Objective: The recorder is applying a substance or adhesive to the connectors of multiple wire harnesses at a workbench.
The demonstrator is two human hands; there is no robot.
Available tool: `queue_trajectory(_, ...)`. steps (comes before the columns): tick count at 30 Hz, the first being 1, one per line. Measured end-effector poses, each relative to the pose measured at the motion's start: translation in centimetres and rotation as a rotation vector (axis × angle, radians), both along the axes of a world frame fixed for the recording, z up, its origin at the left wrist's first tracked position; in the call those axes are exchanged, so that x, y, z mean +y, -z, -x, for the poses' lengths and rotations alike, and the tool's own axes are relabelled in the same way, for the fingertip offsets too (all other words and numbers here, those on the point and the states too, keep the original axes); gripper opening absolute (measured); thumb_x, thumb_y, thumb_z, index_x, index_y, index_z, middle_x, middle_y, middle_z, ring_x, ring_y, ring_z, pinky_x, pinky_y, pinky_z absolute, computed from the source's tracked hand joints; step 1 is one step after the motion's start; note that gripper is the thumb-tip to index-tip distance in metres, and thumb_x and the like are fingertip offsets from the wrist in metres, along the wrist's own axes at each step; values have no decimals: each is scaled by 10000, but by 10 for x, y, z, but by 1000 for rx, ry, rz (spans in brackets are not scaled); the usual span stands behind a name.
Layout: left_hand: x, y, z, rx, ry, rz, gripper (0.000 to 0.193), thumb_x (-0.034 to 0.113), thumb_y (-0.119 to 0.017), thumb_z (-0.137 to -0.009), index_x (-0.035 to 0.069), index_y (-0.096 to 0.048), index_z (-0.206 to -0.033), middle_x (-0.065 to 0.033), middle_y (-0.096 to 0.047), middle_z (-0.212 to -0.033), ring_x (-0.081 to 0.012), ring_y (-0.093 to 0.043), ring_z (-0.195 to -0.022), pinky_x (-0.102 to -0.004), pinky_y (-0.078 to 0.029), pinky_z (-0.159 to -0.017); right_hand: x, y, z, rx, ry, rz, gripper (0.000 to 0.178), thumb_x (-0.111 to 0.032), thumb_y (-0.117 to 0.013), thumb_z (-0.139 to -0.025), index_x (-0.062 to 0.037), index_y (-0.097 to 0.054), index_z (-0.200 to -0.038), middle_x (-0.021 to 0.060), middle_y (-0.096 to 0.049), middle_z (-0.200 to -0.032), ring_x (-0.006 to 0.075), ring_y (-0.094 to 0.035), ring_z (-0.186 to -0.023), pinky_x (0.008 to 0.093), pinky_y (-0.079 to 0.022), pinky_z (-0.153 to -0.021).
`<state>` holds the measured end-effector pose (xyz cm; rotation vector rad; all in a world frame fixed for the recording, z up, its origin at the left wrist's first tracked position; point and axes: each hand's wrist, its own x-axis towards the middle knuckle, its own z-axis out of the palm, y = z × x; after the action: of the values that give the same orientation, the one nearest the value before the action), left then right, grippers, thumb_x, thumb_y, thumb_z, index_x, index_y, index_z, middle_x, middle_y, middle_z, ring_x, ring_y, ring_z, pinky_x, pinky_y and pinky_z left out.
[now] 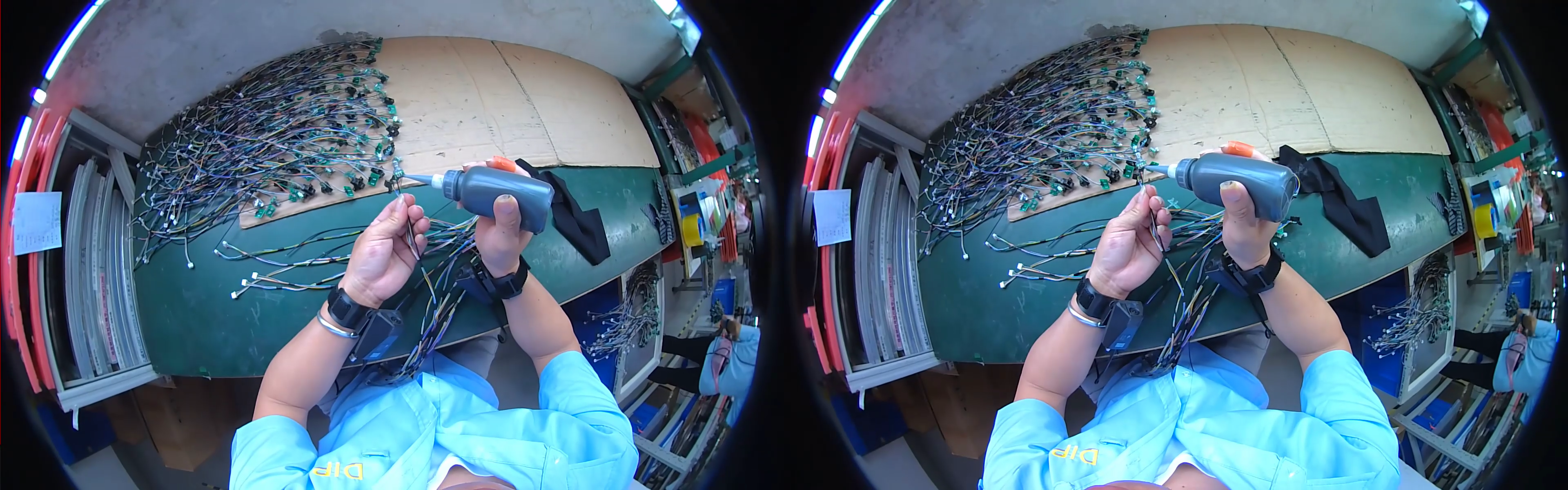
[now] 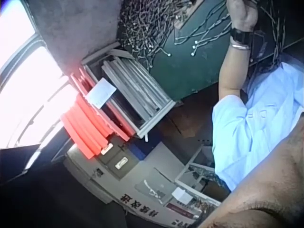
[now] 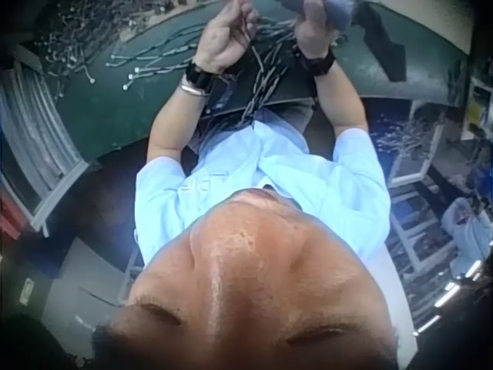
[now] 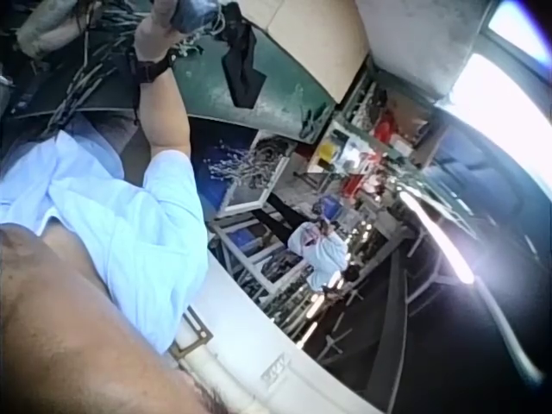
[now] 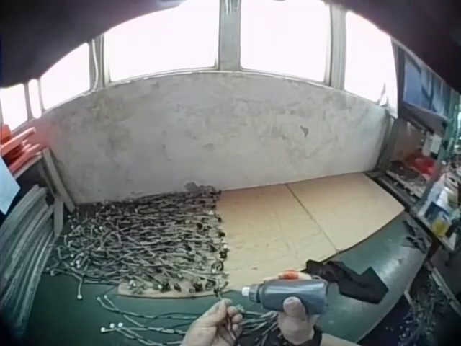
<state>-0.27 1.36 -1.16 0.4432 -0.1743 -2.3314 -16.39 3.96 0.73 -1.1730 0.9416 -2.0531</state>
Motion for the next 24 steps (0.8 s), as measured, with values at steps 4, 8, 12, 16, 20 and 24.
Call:
queue_trajectory(4, 0, 0, 0, 5, 3, 0, 134, 185, -520, -910, 108, -565, -1009, 3, -613, -850, -134, -592, -767, -244, -489, -655, -1, 1, 1, -4, -3, 4, 592, -406, -650, -787, 19, -460, -1151, 169, -555, -1017, 264, -582, -932, 323, -522, -599)
queue_trajectory(8, 0, -1, 0, 7, 5, 1, 131, 184, -521, -909, 108, -562, -1008, -1, -612, -847, -135, -591, -765, -247, -490, -654, -1, 3, 1, 0, 1, 1, 585, -401, -647, -791, 20, -460, -1151, 169, -555, -1018, 261, -582, -927, 316, -520, -596)
queue_trajectory(12, 0, -1, 0, 14, 8, 2, 127, 183, -520, -909, 108, -560, -1005, -5, -613, -845, -136, -591, -764, -250, -491, -653, -2, 4, 1, 13, 21, -2, 569, -395, -637, -801, 22, -464, -1146, 167, -561, -1010, 257, -587, -912, 308, -517, -588)
queue_trajectory(16, -1, 0, -2, 60, 26, 0, 124, 184, -510, -914, 108, -557, -999, -6, -608, -831, -137, -589, -761, -254, -493, -653, -2, 3, 3, -17, 43, -10, 547, -404, -617, -814, 24, -481, -1127, 164, -575, -984, 249, -599, -875, 305, -513, -580)
queue_trajectory(20, -2, -2, -3, 141, 55, -25, 124, 193, -489, -924, 103, -548, -984, 2, -583, -783, -136, -567, -735, -254, -486, -650, -3, -5, 9, -190, 2, -51, 537, -421, -598, -822, 24, -499, -1107, 156, -589, -962, 240, -610, -833, 310, -510, -591)
queue_trajectory(24, -3, -5, -6, 260, 85, -58, 134, 205, -461, -935, 93, -532, -953, 11, -539, -722, -130, -520, -679, -247, -447, -623, -9, -9, 18, -422, -132, -65, 513, -407, -585, -834, 15, -504, -1114, 142, -599, -966, 231, -615, -809, 313, -509, -621)
